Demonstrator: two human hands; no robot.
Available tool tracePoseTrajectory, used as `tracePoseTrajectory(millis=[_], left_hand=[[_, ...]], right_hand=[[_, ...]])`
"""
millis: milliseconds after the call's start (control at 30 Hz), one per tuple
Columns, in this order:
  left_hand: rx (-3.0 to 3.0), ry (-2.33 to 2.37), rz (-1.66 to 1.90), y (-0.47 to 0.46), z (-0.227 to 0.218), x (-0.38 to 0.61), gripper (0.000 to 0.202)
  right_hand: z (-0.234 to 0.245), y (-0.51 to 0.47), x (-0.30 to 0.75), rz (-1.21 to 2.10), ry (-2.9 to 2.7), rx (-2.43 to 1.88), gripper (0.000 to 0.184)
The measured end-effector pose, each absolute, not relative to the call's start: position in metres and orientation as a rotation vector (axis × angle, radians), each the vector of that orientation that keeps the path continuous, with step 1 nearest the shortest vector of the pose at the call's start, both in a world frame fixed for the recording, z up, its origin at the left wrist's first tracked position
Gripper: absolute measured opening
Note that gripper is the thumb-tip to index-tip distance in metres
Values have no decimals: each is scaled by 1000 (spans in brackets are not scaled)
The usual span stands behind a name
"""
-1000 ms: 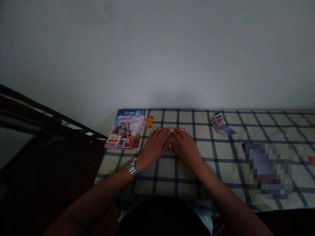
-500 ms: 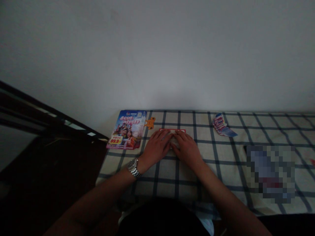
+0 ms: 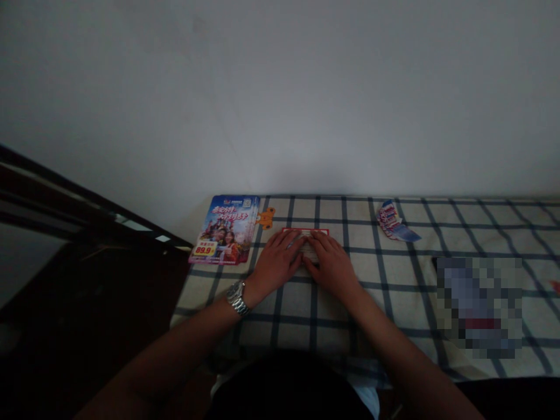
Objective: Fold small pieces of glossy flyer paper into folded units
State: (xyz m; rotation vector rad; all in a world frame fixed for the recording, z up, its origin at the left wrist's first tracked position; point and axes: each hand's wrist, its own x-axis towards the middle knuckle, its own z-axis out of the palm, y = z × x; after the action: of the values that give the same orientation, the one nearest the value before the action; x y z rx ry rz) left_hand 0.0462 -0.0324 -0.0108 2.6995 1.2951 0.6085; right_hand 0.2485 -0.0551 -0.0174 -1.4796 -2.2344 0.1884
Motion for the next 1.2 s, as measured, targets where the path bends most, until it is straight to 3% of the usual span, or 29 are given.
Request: tracePoseTrajectory(millis=[1200], left_hand=[[2702, 1163, 490, -30, -8, 30, 59]], right_hand=[[-26, -56, 258, 161, -2317, -1417, 55]])
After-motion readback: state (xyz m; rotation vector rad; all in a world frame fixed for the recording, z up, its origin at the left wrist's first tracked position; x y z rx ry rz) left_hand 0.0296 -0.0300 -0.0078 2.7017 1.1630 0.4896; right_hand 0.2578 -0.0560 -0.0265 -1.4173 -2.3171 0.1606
